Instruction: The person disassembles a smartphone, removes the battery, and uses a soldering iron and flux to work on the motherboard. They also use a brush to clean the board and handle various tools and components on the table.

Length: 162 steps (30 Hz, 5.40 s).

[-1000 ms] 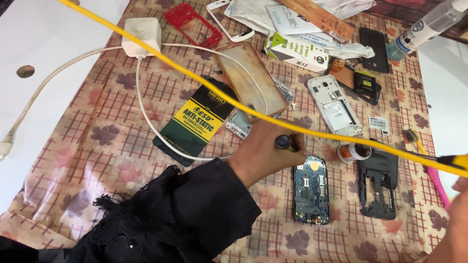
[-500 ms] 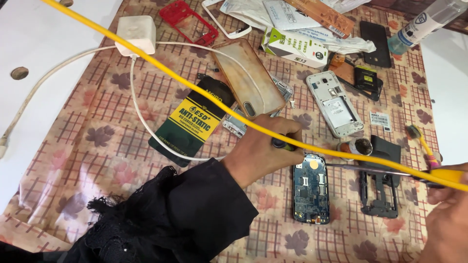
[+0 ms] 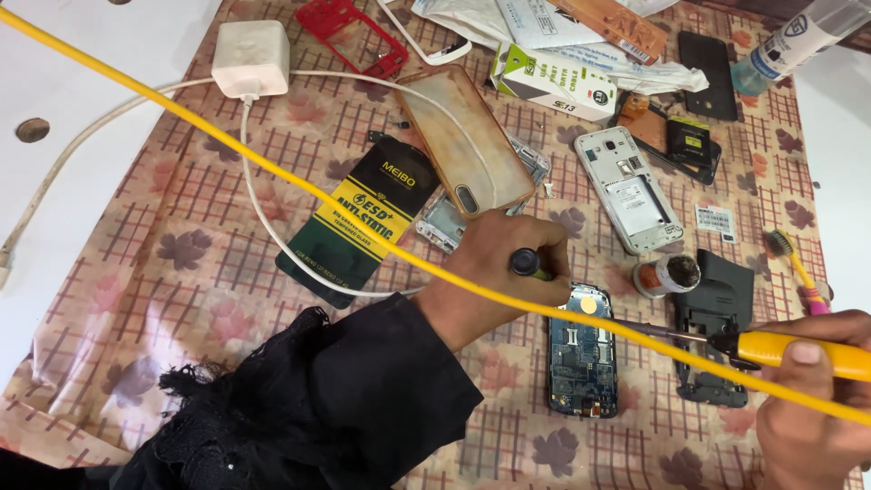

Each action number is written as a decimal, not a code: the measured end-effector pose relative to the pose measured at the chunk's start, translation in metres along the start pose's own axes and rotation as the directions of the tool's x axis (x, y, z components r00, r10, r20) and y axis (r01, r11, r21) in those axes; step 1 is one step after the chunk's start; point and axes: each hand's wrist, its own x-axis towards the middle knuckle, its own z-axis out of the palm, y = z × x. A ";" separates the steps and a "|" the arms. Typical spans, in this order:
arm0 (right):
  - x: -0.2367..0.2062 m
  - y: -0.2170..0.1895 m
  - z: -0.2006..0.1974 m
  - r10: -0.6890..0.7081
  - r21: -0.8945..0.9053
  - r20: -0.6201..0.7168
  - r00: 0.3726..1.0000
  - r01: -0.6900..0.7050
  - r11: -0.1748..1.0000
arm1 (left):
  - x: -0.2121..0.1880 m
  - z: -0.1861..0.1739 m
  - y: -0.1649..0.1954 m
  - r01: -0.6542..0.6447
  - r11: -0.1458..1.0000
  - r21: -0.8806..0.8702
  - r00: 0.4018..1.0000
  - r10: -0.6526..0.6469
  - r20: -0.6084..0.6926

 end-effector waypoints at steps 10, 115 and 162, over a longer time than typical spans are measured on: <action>-0.006 -0.001 0.000 0.013 0.028 0.013 1.000 -0.013 1.000 | 0.004 0.000 0.006 0.040 0.992 0.122 0.999 -0.043 0.027; -0.010 0.076 -0.022 -0.306 0.057 -0.007 0.952 0.306 0.950 | 0.000 -0.004 0.014 0.005 1.000 0.000 0.999 -0.005 0.036; -0.011 0.057 -0.009 -0.302 0.070 0.003 0.953 0.301 0.951 | -0.002 -0.002 0.010 -0.076 0.996 0.038 0.997 0.077 -0.005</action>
